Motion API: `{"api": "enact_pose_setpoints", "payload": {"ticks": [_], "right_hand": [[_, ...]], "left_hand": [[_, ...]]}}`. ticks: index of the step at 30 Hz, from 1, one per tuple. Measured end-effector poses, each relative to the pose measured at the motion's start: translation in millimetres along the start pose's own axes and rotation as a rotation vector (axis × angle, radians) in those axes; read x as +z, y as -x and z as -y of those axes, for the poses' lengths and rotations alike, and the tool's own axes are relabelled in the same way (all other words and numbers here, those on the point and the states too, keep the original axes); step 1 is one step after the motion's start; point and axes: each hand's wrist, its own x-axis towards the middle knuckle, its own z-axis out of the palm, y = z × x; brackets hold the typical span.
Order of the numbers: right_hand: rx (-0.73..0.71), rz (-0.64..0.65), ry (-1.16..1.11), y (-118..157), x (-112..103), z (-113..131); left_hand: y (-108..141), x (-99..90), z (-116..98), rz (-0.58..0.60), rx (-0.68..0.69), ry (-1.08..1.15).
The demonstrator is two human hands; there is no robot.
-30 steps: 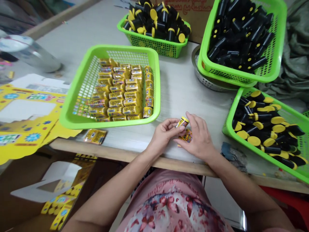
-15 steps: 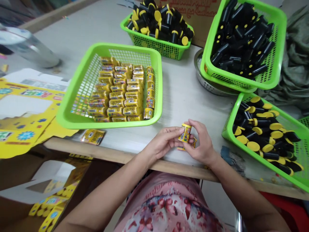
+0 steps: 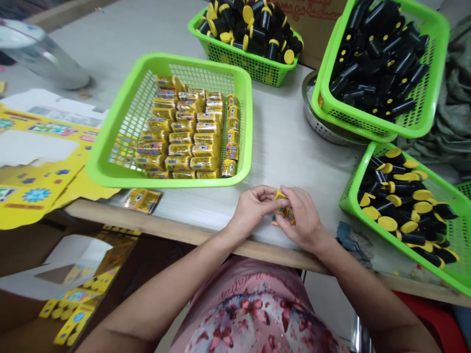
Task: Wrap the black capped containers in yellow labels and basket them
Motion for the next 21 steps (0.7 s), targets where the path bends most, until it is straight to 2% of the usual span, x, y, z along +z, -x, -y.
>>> {"api": "enact_pose_setpoints", "payload": {"ticks": [2, 4, 7, 10, 12, 15, 18, 21], "right_hand": [[0.018, -0.022, -0.006, -1, -2, 0], [0.020, 0.013, -0.028, -4, -11, 1], [-0.041, 0.227, -0.048, -16, -32, 1], [-0.174, 0.407, 0.040, -34, -53, 0], [-0.245, 0.462, 0.081, -50, -64, -2], [-0.241, 0.477, 0.079, -84, -75, -7], [-0.137, 0.358, 0.020, -135, -69, -18], [0.063, 0.289, -0.141, -200, -29, -30]], "left_hand": [[1, 0.8, -1, -0.009, 0.019, -0.008], [1, 0.5, -1, 0.006, 0.027, 0.006], [3, -0.8, -1, 0.055, 0.040, 0.038], [5, -2.0, -1, 0.099, 0.057, 0.073], [6, -3.0, -2, 0.111, 0.053, 0.121], [9, -5.7, -6, 0.121, -0.008, 0.245], [10, -9.1, -9, 0.112, -0.071, 0.345], [10, -10.3, -8, 0.104, -0.134, 0.372]]}}
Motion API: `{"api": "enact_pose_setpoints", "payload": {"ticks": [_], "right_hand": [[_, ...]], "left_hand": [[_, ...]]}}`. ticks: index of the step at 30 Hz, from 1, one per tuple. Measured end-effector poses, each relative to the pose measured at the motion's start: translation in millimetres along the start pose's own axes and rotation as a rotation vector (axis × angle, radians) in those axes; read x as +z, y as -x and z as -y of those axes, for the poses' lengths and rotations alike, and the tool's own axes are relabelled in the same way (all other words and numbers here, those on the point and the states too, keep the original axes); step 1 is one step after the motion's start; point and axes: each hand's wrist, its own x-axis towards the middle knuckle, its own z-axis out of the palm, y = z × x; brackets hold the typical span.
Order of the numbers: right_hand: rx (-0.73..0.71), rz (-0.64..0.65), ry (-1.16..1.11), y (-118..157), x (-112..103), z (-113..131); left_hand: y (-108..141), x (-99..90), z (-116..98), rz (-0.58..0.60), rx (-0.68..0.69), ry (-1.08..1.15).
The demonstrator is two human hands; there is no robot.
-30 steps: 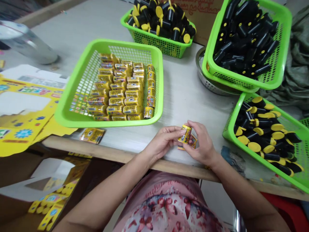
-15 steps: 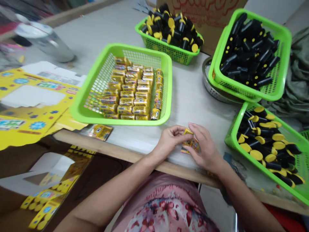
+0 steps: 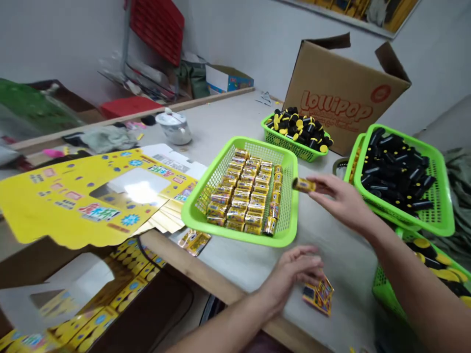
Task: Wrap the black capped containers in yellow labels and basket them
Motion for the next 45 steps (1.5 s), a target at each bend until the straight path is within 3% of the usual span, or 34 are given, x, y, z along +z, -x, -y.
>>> {"api": "enact_pose_setpoints", "payload": {"ticks": [4, 8, 13, 18, 20, 22, 25, 28, 31, 33, 35, 38, 45], "right_hand": [[0.333, -0.027, -0.052, -106, 56, -11], [0.415, -0.011, -0.005, -170, 106, -17], [0.428, 0.028, 0.038, -186, 132, -27], [0.389, 0.000, 0.032, -184, 123, -23], [0.397, -0.031, 0.029, -169, 107, -20], [0.328, -0.079, 0.024, -134, 87, -17], [0.049, -0.191, 0.056, -45, 54, -3], [0.047, -0.217, 0.227, 67, 33, 25], [0.163, -0.188, 0.308, 165, 36, 37], [0.201, -0.122, 0.368, 206, 52, 32], [0.195, -0.078, 0.424, 227, 69, 23], [0.190, -0.053, 0.447, 231, 85, 18], [0.206, -0.056, 0.440, 229, 87, 18]], "left_hand": [[-2, -0.8, 4, -0.017, -0.045, -0.006], [-6, -3.6, 10, -0.008, -0.057, 0.034], [-18, -11.0, 22, 0.067, -0.102, 0.043], [-16, -11.2, 20, 0.052, -0.087, 0.046], [-9, -6.7, 13, -0.002, -0.060, 0.052], [-4, -2.3, 5, -0.089, 0.000, 0.050], [-6, -0.9, -3, -0.155, 0.088, 0.058], [-11, -2.5, -3, -0.160, 0.151, 0.023], [-12, -1.5, -3, -0.166, 0.174, -0.053], [-13, 0.1, -2, -0.176, 0.183, -0.123], [-14, 1.3, -1, -0.182, 0.203, -0.217], [-14, 1.3, 3, -0.190, 0.271, -0.421], [-6, -0.6, 14, -0.114, 0.442, -1.065]]}}
